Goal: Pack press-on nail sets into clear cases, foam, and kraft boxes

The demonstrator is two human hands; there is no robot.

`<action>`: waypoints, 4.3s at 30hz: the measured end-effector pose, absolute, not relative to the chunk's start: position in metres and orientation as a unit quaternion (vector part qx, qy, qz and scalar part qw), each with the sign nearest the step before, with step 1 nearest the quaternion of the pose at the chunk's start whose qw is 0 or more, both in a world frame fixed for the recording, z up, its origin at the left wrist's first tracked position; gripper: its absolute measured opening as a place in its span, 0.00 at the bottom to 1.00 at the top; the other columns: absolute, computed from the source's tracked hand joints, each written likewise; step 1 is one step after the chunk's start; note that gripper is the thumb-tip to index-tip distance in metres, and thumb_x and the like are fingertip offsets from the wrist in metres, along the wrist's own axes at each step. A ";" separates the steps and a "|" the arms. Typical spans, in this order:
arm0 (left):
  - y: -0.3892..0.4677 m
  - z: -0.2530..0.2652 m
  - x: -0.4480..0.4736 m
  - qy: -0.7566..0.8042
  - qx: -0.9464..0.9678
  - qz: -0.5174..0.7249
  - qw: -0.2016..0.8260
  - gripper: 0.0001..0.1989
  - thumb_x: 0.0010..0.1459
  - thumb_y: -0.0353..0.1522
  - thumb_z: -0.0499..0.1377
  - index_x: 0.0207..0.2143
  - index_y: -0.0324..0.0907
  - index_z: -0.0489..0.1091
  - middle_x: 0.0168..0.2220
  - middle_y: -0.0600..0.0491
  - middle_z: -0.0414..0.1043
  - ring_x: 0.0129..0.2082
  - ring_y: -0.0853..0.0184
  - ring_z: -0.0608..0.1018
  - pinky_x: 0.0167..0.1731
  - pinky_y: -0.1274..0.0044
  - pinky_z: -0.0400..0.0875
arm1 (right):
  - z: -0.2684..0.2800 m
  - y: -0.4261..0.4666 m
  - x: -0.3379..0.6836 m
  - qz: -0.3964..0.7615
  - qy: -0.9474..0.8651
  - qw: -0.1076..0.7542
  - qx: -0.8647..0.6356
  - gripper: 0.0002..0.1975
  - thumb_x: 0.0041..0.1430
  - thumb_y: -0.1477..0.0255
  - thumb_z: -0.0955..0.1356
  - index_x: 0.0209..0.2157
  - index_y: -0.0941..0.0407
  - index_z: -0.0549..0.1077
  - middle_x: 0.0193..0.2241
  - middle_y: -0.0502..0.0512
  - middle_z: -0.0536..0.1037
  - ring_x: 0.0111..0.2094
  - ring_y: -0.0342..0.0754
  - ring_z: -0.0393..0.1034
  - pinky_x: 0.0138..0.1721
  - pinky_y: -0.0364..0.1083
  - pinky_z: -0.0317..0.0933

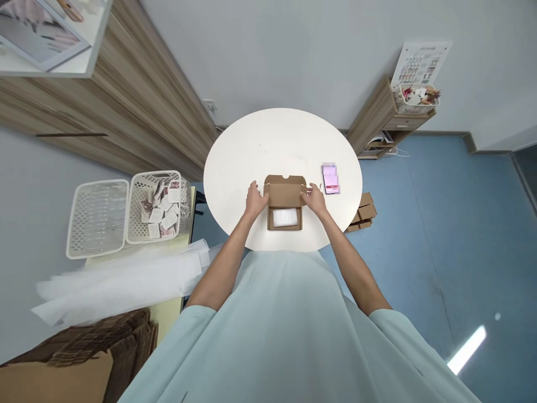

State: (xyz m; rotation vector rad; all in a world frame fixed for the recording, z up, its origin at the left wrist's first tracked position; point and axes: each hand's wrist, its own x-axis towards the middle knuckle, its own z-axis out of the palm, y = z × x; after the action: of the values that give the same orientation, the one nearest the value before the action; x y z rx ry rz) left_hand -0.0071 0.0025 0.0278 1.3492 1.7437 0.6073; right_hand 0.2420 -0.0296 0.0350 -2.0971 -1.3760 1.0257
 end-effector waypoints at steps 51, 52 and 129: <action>-0.150 -0.009 -0.026 0.645 0.625 0.182 0.400 0.19 0.66 0.28 0.57 0.55 0.49 0.79 0.46 0.50 0.85 0.50 0.51 0.85 0.51 0.65 0.78 | 0.016 -0.174 0.220 0.384 -0.582 0.108 -0.709 0.21 0.69 0.78 0.64 0.60 0.52 0.73 0.48 0.59 0.85 0.50 0.58 0.82 0.52 0.55 0.73; -0.151 -0.012 -0.025 0.649 0.615 0.184 0.408 0.19 0.65 0.27 0.57 0.56 0.48 0.79 0.47 0.50 0.85 0.50 0.52 0.85 0.52 0.65 0.78 | 0.014 -0.174 0.220 0.391 -0.576 0.115 -0.709 0.21 0.69 0.78 0.65 0.60 0.52 0.73 0.49 0.58 0.85 0.51 0.57 0.82 0.53 0.54 0.73; -0.131 0.002 -0.027 0.643 0.501 0.285 0.505 0.22 0.61 0.49 0.65 0.50 0.45 0.76 0.43 0.48 0.79 0.40 0.62 0.81 0.44 0.69 0.79 | 0.004 -0.156 0.246 0.525 -0.414 0.338 -0.663 0.26 0.61 0.49 0.73 0.52 0.53 0.80 0.57 0.60 0.80 0.51 0.55 0.80 0.56 0.55 0.73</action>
State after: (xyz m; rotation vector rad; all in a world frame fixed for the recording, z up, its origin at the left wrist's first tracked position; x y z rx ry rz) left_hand -0.0274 -0.1307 0.0019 1.2080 1.5505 0.6872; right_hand 0.2455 -0.1556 0.0043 -1.7270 -1.0783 1.3669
